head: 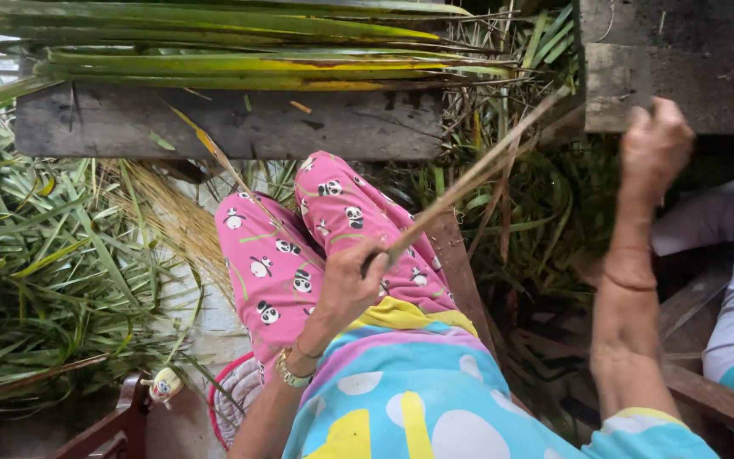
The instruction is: Stripping the foliage from palm leaf midribs using a small knife
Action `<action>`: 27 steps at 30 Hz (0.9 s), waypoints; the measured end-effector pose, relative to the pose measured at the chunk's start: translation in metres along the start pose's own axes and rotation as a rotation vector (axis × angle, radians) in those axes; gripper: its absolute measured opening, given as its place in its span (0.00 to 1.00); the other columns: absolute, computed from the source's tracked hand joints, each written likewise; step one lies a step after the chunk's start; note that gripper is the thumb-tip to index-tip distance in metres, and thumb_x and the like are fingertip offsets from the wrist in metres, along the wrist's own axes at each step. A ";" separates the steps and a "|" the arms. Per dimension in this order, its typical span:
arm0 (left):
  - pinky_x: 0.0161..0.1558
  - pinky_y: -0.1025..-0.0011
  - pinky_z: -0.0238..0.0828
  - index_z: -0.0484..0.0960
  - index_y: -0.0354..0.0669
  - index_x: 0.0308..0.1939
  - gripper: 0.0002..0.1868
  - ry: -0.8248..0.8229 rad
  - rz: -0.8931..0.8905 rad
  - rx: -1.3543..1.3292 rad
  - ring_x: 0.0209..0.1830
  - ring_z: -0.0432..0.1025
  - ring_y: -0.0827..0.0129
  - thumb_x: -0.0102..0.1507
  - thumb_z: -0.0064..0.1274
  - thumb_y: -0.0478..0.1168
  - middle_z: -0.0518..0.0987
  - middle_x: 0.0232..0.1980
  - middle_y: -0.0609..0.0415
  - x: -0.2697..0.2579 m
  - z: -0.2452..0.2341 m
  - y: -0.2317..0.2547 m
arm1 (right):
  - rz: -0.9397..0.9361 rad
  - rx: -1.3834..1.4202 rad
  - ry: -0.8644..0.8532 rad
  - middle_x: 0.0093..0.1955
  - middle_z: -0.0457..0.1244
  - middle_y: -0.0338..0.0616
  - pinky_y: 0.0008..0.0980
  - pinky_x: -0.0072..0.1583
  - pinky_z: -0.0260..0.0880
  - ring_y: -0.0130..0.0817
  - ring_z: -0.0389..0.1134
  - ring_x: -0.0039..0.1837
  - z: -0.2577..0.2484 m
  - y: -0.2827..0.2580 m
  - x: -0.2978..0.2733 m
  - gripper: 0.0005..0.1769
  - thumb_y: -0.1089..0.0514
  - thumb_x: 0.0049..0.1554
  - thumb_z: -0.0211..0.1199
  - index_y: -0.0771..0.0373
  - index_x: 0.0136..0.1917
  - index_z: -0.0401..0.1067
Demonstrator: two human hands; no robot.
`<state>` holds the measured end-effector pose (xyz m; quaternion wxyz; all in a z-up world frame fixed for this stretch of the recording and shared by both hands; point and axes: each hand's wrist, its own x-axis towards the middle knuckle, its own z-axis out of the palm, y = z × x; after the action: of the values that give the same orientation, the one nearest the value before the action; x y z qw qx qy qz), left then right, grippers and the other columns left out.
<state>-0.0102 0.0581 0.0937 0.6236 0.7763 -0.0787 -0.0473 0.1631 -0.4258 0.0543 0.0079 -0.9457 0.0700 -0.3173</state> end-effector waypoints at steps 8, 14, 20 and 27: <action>0.26 0.75 0.66 0.84 0.48 0.43 0.06 0.163 -0.036 -0.287 0.24 0.68 0.74 0.64 0.53 0.35 0.75 0.24 0.56 0.035 0.054 -0.009 | 0.563 1.383 -0.661 0.32 0.63 0.44 0.23 0.28 0.63 0.24 0.62 0.28 -0.091 -0.169 -0.093 0.08 0.66 0.60 0.56 0.66 0.52 0.74; 0.29 0.76 0.68 0.85 0.49 0.40 0.05 0.187 0.002 -0.324 0.26 0.69 0.76 0.63 0.58 0.33 0.78 0.28 0.57 0.049 0.088 -0.016 | 0.801 1.789 -0.511 0.17 0.50 0.42 0.29 0.17 0.53 0.23 0.48 0.15 -0.086 -0.218 -0.120 0.08 0.70 0.61 0.57 0.72 0.39 0.66; 0.35 0.74 0.68 0.86 0.47 0.38 0.05 0.347 0.147 -0.283 0.31 0.70 0.73 0.63 0.59 0.31 0.77 0.32 0.55 0.057 0.106 -0.015 | 0.812 1.671 -0.409 0.17 0.50 0.44 0.29 0.17 0.49 0.26 0.47 0.14 -0.079 -0.223 -0.113 0.13 0.68 0.60 0.60 0.67 0.34 0.64; 0.42 0.66 0.71 0.82 0.43 0.40 0.03 0.488 0.370 -0.154 0.37 0.74 0.58 0.67 0.54 0.31 0.76 0.36 0.51 0.066 0.117 -0.014 | 0.680 1.073 -0.347 0.24 0.55 0.34 0.24 0.33 0.54 0.20 0.51 0.29 -0.082 -0.226 -0.122 0.11 0.61 0.55 0.66 0.60 0.33 0.69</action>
<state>0.0351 -0.0636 0.0561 0.6789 0.6879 -0.0626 0.2489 0.0466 -0.1830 0.0599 0.5895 -0.7730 0.1948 -0.1307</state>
